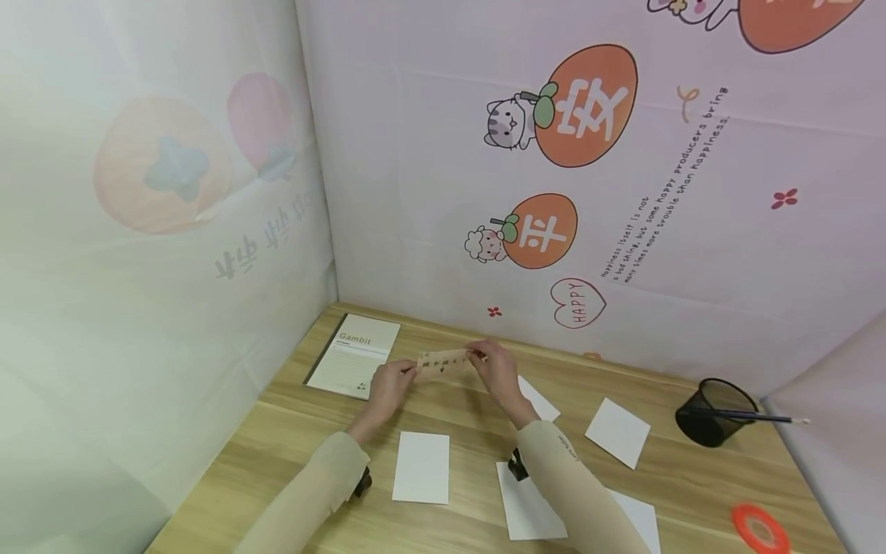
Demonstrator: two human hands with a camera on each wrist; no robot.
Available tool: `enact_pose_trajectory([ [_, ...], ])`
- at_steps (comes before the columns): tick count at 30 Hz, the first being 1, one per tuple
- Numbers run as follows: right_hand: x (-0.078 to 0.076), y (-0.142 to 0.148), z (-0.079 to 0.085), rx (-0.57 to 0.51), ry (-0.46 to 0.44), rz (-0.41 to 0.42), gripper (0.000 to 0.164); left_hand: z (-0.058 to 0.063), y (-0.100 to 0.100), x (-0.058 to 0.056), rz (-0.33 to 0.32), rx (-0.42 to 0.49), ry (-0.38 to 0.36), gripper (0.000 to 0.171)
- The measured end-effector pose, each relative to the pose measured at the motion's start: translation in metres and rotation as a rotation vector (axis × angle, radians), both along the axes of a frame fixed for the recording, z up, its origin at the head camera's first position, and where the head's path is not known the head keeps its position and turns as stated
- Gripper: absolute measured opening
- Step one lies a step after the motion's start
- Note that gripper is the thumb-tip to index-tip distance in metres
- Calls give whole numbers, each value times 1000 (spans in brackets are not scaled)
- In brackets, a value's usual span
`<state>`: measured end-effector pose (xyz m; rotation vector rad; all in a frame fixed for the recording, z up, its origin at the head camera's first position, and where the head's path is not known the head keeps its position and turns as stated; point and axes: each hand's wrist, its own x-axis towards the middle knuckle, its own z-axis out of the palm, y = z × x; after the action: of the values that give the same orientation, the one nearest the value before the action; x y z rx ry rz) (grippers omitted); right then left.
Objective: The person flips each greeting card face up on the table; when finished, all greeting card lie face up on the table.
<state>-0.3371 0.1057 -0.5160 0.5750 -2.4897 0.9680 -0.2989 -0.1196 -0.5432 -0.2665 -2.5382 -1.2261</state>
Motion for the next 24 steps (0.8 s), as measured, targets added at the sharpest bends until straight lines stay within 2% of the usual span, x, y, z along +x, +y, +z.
enact_pose_trajectory([
  [6, 1, -2, -2, -11, -20, -19, 14, 1, 1, 0, 10, 20, -37, 18],
  [11, 0, -3, -4, -41, -81, -40, 15, 0, 1, 0, 28, 64, -62, 16],
  [19, -3, -3, -11, -183, -206, -67, 16, 0, 1, 2, 24, 119, -70, 6],
  [24, -3, -6, -13, -290, -293, -97, 20, 0, 2, 3, 48, 124, -92, 11],
])
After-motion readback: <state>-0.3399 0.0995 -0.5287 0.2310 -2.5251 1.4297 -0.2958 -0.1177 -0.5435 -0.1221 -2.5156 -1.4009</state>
